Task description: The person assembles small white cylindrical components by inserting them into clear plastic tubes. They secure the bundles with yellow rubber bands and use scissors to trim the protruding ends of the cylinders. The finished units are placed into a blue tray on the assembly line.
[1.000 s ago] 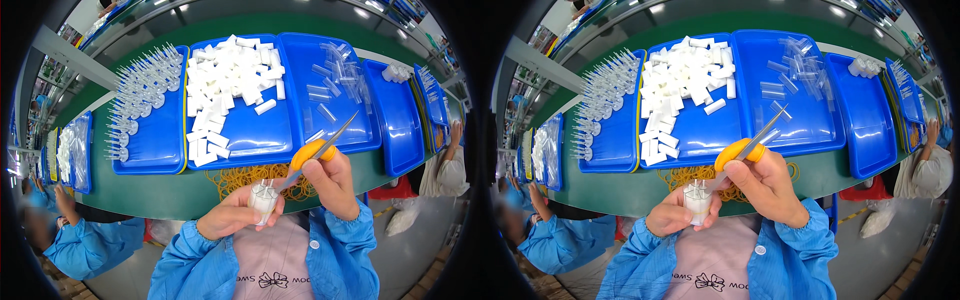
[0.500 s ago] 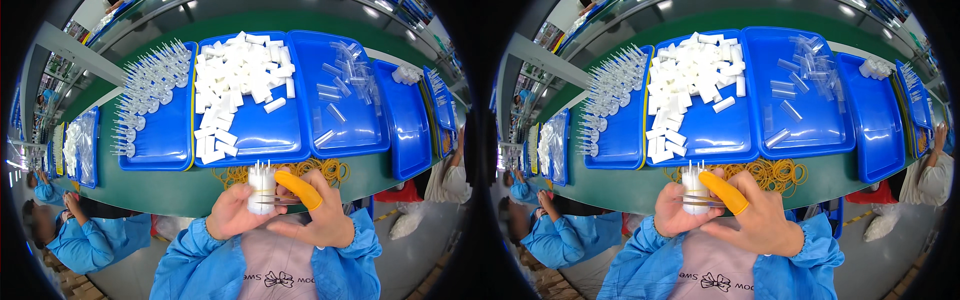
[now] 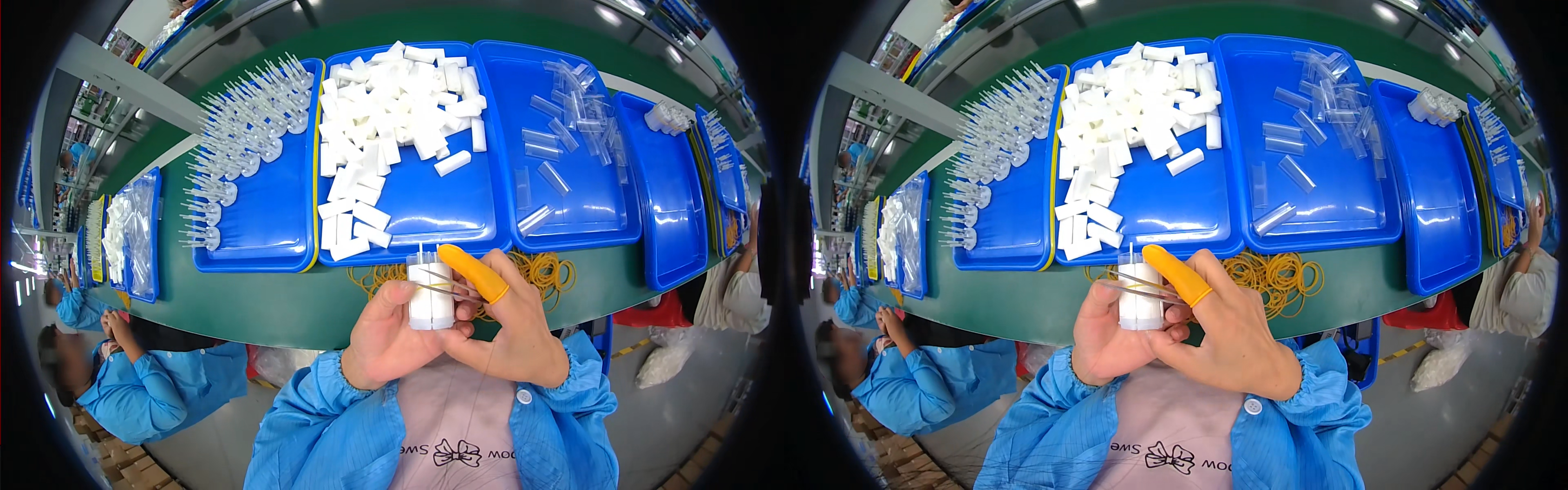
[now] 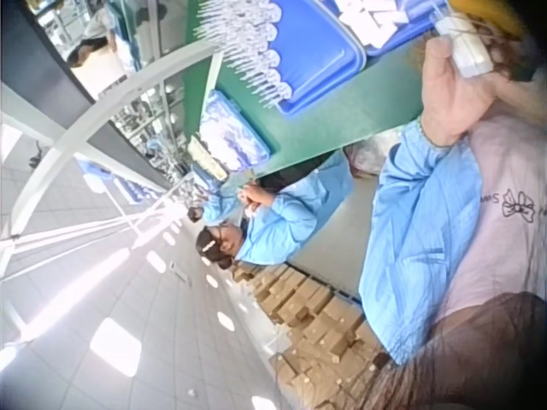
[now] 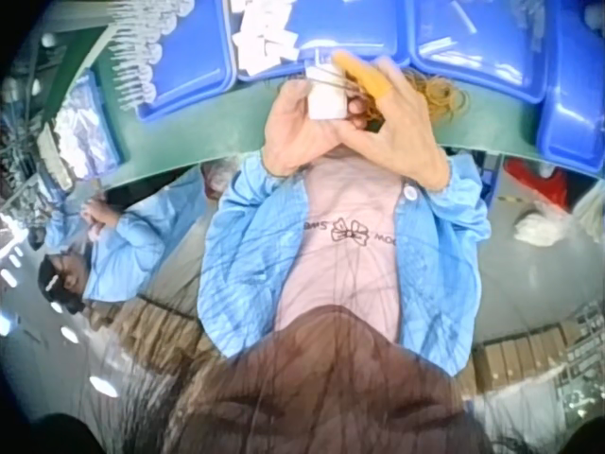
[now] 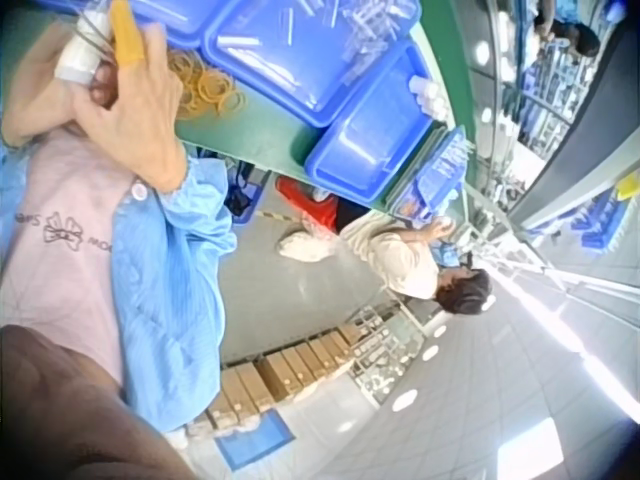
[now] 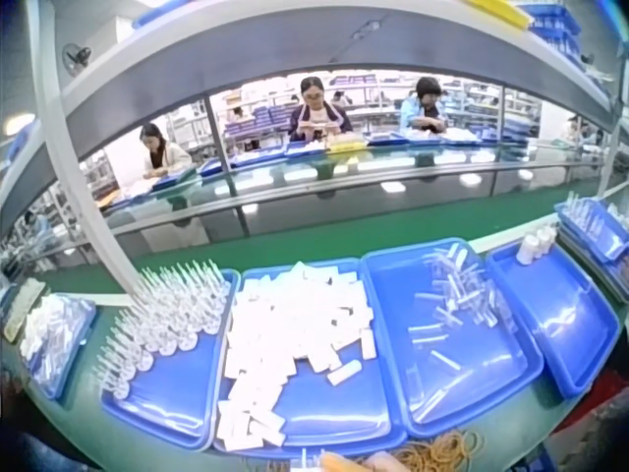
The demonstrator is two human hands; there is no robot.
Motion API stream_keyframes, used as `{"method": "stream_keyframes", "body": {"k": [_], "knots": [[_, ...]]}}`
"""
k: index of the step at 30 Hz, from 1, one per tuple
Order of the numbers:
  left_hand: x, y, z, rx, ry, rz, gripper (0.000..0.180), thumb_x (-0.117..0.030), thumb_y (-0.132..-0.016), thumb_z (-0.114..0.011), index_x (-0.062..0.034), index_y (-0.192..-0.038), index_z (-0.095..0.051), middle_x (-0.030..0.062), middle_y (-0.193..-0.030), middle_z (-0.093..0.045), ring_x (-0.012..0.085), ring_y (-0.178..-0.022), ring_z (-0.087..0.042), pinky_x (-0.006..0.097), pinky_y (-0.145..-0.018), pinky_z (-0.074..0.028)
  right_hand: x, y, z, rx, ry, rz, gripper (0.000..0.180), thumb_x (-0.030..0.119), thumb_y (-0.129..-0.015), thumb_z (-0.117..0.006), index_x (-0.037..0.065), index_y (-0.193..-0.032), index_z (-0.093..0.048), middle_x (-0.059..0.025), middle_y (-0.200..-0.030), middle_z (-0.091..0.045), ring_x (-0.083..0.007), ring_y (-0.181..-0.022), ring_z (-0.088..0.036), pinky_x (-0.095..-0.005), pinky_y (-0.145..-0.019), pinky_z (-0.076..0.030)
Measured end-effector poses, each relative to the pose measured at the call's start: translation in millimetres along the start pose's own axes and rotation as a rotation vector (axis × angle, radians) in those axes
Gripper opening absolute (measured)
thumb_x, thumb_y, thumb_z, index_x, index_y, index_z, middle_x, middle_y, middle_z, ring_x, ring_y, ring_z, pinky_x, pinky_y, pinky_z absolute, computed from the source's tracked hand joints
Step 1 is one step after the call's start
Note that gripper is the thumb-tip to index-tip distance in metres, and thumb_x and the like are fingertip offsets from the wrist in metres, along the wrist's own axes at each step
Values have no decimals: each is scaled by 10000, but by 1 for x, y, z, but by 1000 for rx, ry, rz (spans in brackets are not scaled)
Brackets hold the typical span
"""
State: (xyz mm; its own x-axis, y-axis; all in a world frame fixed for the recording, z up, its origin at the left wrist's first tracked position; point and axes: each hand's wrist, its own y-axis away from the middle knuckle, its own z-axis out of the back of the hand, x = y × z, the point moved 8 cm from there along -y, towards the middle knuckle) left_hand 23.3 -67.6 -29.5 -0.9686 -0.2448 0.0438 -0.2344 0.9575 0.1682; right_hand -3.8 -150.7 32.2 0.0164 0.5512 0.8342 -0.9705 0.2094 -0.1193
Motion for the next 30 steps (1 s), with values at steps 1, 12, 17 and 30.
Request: {"method": "stream_keyframes", "body": {"k": [1,12,17,30], "knots": [[0,0,0,6,-3,-4,502,-292,-850,-537,14,-1234,-431,150,-1115,-526,253,-994,-500,400,-871,-426,0,0,-1,10,-4,-6,691,215,-673,-681,70,-1314,-469,-96,-900,-477,-257,-673,-577,-359,-557,-465],[-3,0,3,7,-20,-12,519,-319,-853,-536,-2,-1252,-435,146,-1131,-528,249,-978,-498,398,-858,-423,0,-5,-4,49,-43,-22,689,181,-669,-675,67,-1314,-464,-102,-905,-485,-272,-691,-584,-356,-589,-478],[-5,0,7,-50,-82,-32,540,-367,-845,-550,-13,-1241,-458,134,-1109,-535,242,-929,-485,390,-818,-417,-1,-5,-5,45,-53,-21,694,170,-659,-680,64,-1310,-466,-102,-899,-490,-268,-685,-581,-350,-583,-478],[-23,6,6,-205,-520,-130,562,-344,-877,-514,-8,-1310,-390,117,-1136,-546,226,-1007,-532,361,-882,-433,4,-7,7,-92,-159,12,581,66,-663,-649,54,-1234,-548,-63,-806,-467,-150,-619,-496,-254,-547,-424]]}}
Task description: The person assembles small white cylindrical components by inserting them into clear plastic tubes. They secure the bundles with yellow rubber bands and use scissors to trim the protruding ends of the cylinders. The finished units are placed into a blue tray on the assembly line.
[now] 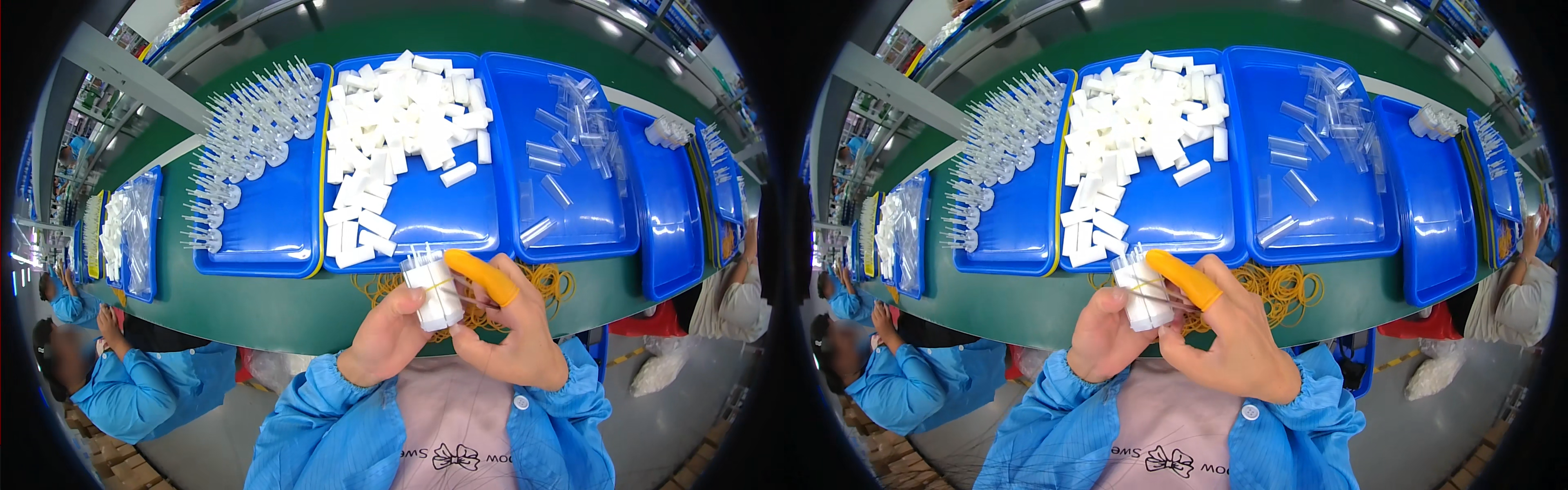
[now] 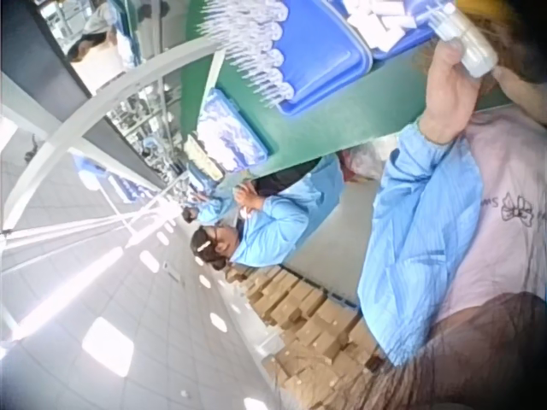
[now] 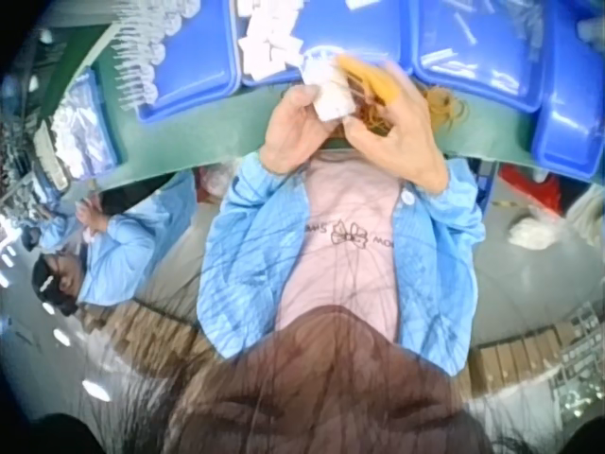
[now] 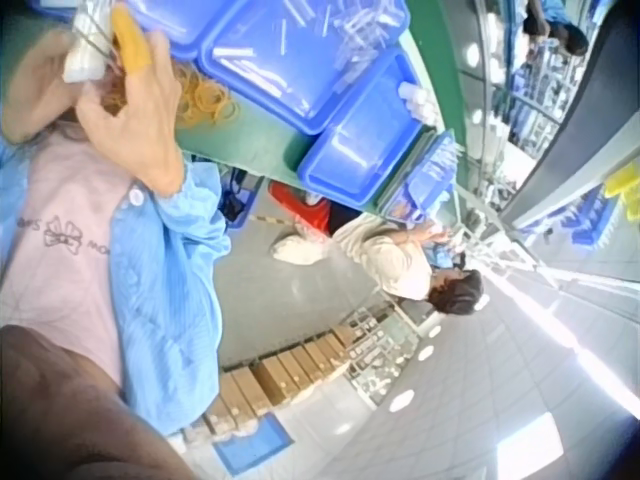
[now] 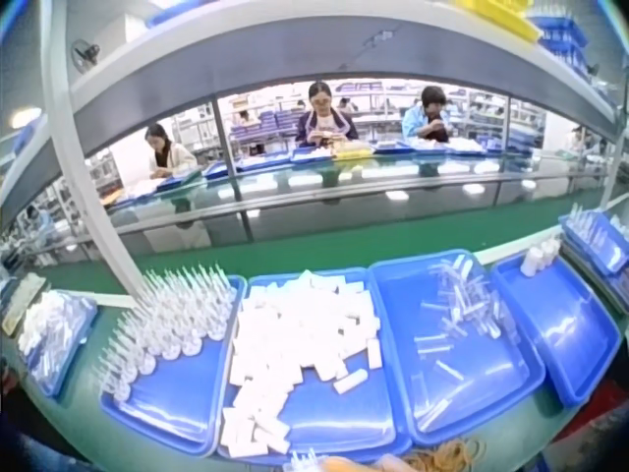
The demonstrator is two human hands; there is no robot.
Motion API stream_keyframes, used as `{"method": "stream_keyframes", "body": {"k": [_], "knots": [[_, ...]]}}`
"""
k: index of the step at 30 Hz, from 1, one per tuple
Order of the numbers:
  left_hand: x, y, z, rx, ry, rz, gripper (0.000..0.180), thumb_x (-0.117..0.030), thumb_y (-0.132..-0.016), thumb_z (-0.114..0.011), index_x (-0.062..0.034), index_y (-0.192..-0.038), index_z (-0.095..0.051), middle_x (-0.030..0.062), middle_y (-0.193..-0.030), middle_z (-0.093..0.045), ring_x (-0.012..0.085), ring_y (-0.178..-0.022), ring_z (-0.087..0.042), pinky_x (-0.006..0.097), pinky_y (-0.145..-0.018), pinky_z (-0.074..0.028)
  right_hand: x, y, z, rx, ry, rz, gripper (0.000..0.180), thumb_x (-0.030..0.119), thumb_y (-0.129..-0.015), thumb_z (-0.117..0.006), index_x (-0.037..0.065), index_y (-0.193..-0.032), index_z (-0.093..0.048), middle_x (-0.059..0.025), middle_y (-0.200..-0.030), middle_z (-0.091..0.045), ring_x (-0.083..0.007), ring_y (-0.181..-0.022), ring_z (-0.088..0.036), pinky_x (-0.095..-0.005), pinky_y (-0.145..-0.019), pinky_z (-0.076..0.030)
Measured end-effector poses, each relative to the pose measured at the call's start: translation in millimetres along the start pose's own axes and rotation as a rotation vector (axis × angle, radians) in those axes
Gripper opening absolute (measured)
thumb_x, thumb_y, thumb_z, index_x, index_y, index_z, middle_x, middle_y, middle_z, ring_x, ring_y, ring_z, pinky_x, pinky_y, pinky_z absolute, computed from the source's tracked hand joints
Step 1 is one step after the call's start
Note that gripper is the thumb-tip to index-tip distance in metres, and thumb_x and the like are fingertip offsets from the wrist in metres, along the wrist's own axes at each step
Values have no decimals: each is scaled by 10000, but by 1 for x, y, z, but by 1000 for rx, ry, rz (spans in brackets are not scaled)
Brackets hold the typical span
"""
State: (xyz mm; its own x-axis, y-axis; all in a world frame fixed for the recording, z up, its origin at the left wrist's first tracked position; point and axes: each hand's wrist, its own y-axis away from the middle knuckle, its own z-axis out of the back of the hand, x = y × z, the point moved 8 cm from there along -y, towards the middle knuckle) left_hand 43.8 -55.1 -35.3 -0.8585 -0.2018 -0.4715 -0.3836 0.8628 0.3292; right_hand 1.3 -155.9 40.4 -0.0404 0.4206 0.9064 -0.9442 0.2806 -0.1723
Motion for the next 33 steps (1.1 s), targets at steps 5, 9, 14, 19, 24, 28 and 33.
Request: {"method": "stream_keyframes", "body": {"k": [5,9,14,19,24,28,33], "knots": [[-3,-3,-9,167,99,25,643,-346,-877,-524,-5,-1376,-304,131,-1163,-534,245,-1021,-543,337,-861,-442,-11,10,37,-232,-500,-84,287,172,-853,-544,-3,-1078,-583,-11,-795,-443,-71,-635,-425,-208,-514,-335],[1,-3,-12,185,269,125,629,-315,-890,-507,8,-1382,-282,125,-1109,-528,240,-960,-544,335,-821,-447,-8,9,65,-372,-503,20,329,292,-957,-432,-11,-1012,-546,-24,-801,-494,-65,-619,-444,-202,-510,-338],[0,0,-24,191,177,113,678,-372,-855,-549,14,-1357,-308,141,-1066,-537,265,-906,-551,352,-727,-456,-9,14,68,-306,-515,12,289,272,-973,-428,-5,-1001,-504,-74,-779,-557,-92,-592,-524,-210,-544,-421],[1,5,-25,209,-281,-8,599,-315,-880,-598,-43,-1334,-317,69,-1046,-524,149,-894,-533,282,-749,-445,-13,7,56,-256,-681,-69,212,205,-974,-420,3,-1019,-466,-128,-806,-603,-116,-600,-561,-229,-568,-477],[3,8,-32,189,-420,15,641,-231,-822,-694,-59,-1322,-330,53,-1036,-521,119,-887,-525,256,-759,-442,-13,4,57,-273,-619,-79,190,186,-966,-435,5,-996,-487,-103,-764,-599,-88,-571,-544,-209,-529,-458],[5,7,-30,139,-463,40,680,-210,-780,-730,-53,-1313,-337,72,-993,-535,145,-849,-535,267,-705,-447,-13,1,53,-230,-571,-185,164,154,-948,-459,4,-954,-524,-53,-695,-581,-44,-515,-500,-180,-469,-414],[10,8,-29,143,-501,50,685,-206,-784,-725,-45,-1320,-329,70,-1015,-531,139,-876,-532,271,-741,-447,-12,-9,45,-79,-501,-277,165,133,-917,-502,-11,-956,-572,-17,-637,-572,-22,-477,-468,-165,-433,-363]]}}
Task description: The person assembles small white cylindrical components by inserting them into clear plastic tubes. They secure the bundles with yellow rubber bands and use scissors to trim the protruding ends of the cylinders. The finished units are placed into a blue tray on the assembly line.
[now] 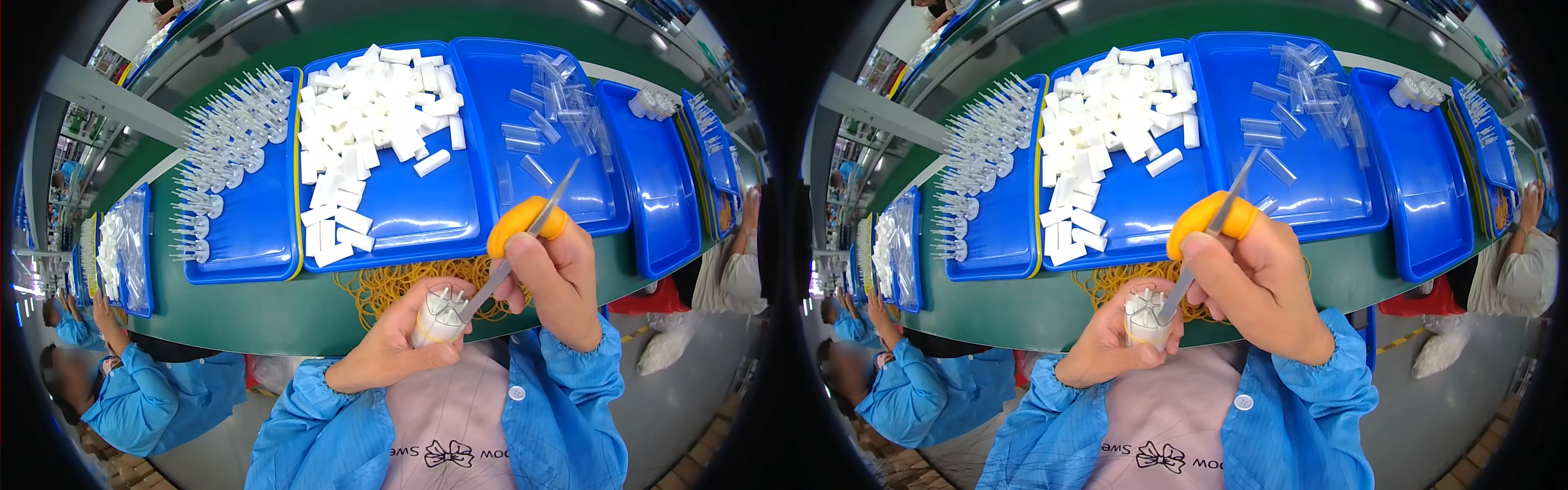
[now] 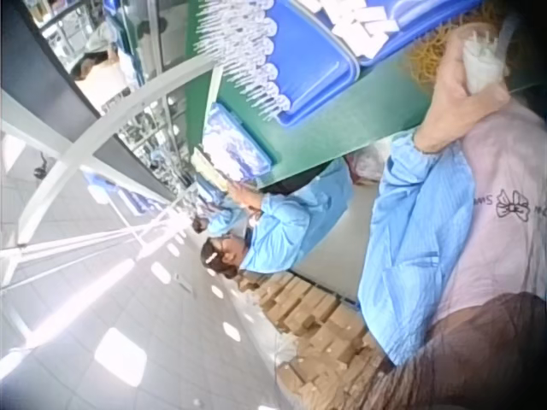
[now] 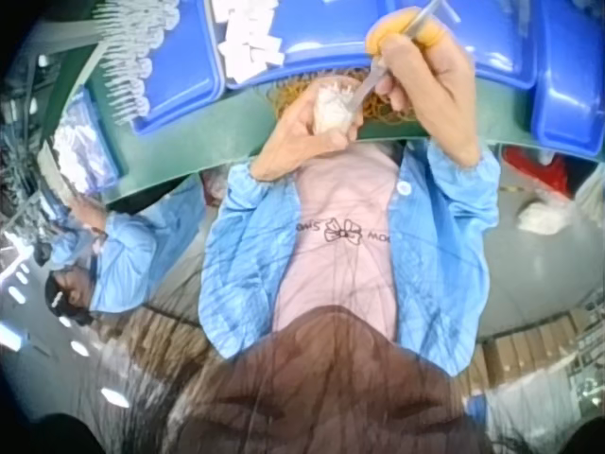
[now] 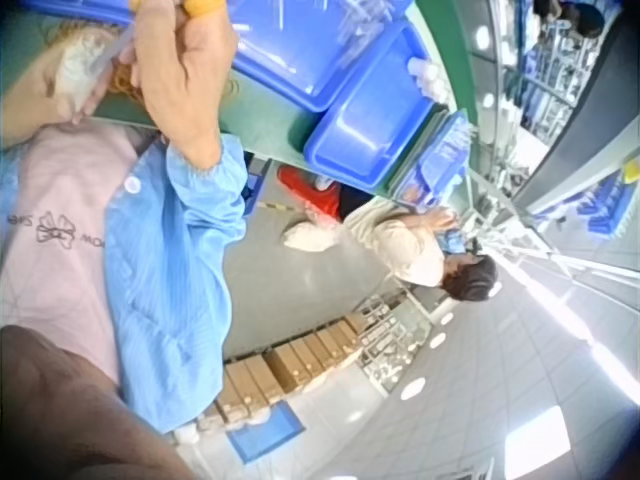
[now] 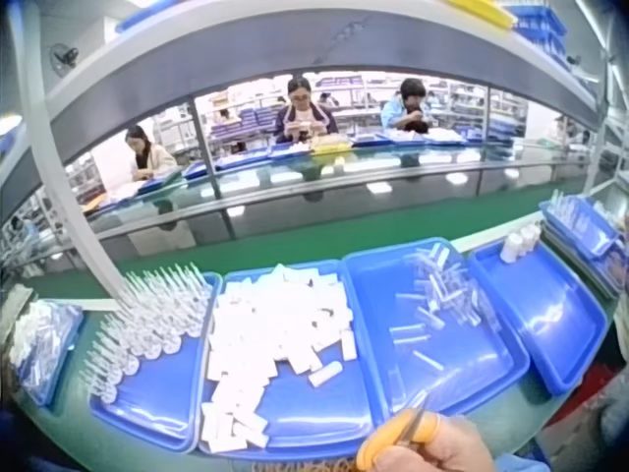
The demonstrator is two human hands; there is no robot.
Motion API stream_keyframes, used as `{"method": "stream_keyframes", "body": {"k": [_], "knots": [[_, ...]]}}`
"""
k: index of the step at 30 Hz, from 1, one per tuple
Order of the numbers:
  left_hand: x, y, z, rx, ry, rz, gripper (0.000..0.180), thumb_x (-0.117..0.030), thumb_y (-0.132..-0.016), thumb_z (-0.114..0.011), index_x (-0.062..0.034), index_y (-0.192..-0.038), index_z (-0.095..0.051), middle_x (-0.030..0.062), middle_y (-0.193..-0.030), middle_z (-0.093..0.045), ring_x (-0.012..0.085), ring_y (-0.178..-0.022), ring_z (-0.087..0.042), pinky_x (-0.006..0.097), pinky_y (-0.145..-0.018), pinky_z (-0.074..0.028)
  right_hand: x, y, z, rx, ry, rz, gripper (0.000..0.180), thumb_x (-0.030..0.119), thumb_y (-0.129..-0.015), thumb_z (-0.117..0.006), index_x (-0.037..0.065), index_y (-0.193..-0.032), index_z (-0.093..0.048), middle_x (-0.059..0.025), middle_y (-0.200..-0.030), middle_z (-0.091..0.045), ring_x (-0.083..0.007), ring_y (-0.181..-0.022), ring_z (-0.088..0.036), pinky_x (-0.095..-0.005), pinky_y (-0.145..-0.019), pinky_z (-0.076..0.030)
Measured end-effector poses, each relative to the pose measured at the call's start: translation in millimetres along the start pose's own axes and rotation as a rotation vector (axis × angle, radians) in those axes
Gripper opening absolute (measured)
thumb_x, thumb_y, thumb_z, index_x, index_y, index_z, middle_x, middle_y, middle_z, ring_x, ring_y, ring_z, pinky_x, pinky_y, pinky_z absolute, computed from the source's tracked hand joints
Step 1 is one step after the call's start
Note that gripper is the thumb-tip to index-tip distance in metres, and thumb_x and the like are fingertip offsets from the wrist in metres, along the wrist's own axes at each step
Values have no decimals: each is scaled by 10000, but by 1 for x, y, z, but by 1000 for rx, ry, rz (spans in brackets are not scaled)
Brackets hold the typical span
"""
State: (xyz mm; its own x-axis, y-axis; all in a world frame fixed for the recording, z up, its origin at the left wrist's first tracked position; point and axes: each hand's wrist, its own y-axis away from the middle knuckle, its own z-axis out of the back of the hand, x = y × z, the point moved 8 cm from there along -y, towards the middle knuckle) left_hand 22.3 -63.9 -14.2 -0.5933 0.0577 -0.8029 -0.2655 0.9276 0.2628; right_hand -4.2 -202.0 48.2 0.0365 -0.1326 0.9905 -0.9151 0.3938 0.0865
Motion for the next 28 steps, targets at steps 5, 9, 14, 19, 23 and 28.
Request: {"method": "stream_keyframes", "body": {"k": [5,9,14,19,23,28], "knots": [[1,0,2,1,-30,35,646,-212,-826,-689,-32,-1331,-329,50,-1103,-507,109,-989,-511,271,-851,-434,-3,-2,-21,245,134,27,168,116,-886,-546,-35,-940,-599,-58,-632,-600,-83,-525,-570,-222,-465,-431],[2,-1,7,-65,-57,15,640,-165,-818,-685,-24,-1328,-325,56,-1105,-514,114,-972,-513,270,-834,-434,3,-1,-19,187,356,179,175,112,-895,-523,-36,-917,-615,-75,-644,-609,-118,-540,-598,-250,-495,-455],[-8,-5,11,-123,-291,-99,579,-105,-813,-670,-12,-1302,-374,74,-1170,-495,145,-1084,-475,286,-931,-381,6,5,-7,9,235,160,149,78,-894,-512,-26,-891,-618,-66,-641,-602,-105,-550,-584,-246,-494,-441],[-11,-9,8,-115,-280,-94,558,-107,-813,-667,-7,-1288,-392,79,-1177,-494,155,-1094,-473,293,-936,-379,2,5,-16,31,189,119,135,65,-890,-519,-27,-893,-618,-74,-661,-607,-113,-558,-587,-246,-496,-439],[-5,-10,14,-114,-300,-69,684,-171,-797,-718,-5,-1330,-323,72,-1150,-512,127,-1020,-525,269,-871,-434,0,4,-22,78,279,160,137,72,-888,-527,-27,-905,-620,-82,-674,-612,-125,-552,-589,-251,-497,-441],[-12,-9,13,-157,-394,-111,562,-170,-826,-671,-37,-1294,-391,94,-1193,-494,172,-1099,-474,297,-938,-380,1,5,-24,85,408,261,145,93,-879,-551,-14,-933,-633,-91,-713,-637,-186,-568,-608,-268,-517,-455]]}}
